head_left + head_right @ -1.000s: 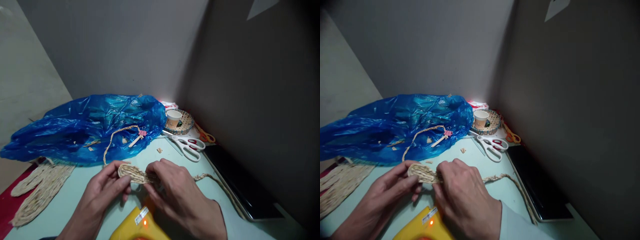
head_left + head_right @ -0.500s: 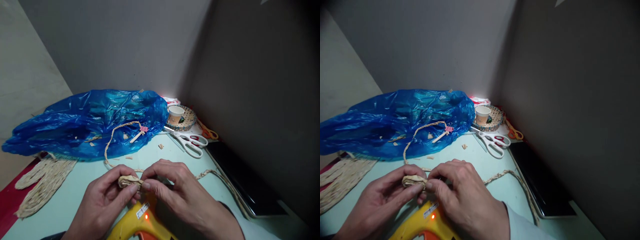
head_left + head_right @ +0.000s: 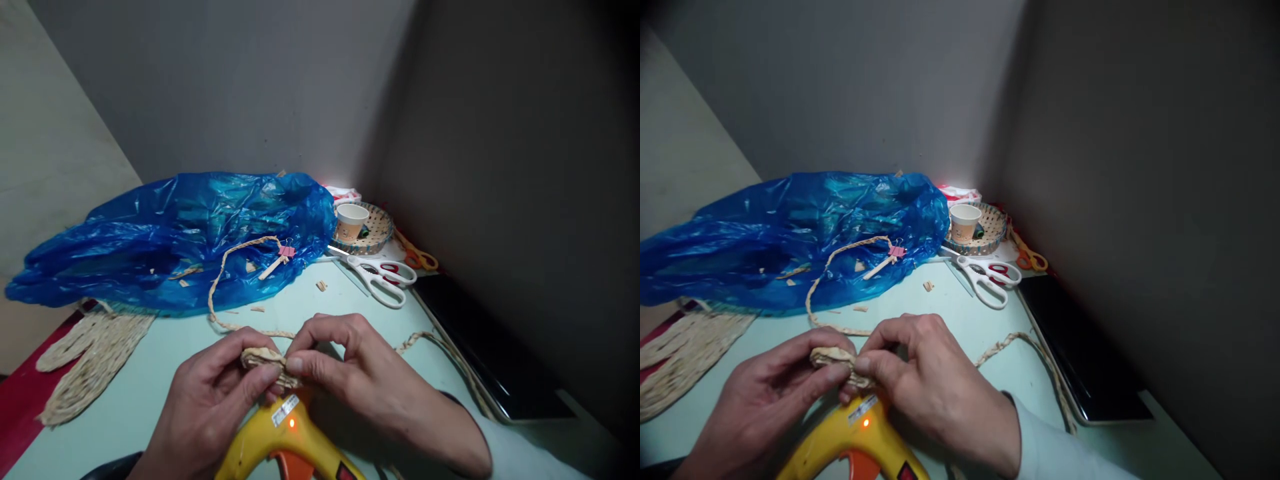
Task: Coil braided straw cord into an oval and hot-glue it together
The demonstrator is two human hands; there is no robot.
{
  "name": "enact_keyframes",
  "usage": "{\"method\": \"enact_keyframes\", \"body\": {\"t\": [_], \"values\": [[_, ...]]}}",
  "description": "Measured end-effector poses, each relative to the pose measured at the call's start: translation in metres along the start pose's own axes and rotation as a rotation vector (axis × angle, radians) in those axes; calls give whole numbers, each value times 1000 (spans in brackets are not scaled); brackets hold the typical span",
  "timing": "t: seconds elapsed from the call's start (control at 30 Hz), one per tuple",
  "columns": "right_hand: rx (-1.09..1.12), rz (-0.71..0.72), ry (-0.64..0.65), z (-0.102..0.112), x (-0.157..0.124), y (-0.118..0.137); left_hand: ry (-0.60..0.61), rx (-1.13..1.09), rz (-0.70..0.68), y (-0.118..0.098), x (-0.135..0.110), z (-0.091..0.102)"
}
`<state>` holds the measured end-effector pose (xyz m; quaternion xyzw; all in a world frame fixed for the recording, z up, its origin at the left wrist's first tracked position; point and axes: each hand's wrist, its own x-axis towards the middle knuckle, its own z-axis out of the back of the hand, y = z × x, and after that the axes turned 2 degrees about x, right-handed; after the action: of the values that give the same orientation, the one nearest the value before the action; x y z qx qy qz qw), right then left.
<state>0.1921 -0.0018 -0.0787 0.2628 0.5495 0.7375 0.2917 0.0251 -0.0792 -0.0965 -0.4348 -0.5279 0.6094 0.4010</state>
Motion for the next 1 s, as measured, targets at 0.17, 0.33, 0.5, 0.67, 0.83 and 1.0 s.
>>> {"method": "enact_keyframes", "body": {"t": [0.17,0.33,0.5,0.67,0.83,1.0], "values": [[-213,99,-12,3,-3,2,171,-19,-1,3,11,8],[-162,17,-4,4,0,-3,171,-94,37,1,14,12],[-162,-50,-8,2,2,-4,161,175,-19,1,16,16],[-194,-63,-1,-4,-1,-2,19,345,-211,2,9,13],[-168,-62,34,-7,-2,-3,20,345,-204,2,6,11],[-229,-5,73,0,-1,-4,170,158,-55,7,13,15]]}}
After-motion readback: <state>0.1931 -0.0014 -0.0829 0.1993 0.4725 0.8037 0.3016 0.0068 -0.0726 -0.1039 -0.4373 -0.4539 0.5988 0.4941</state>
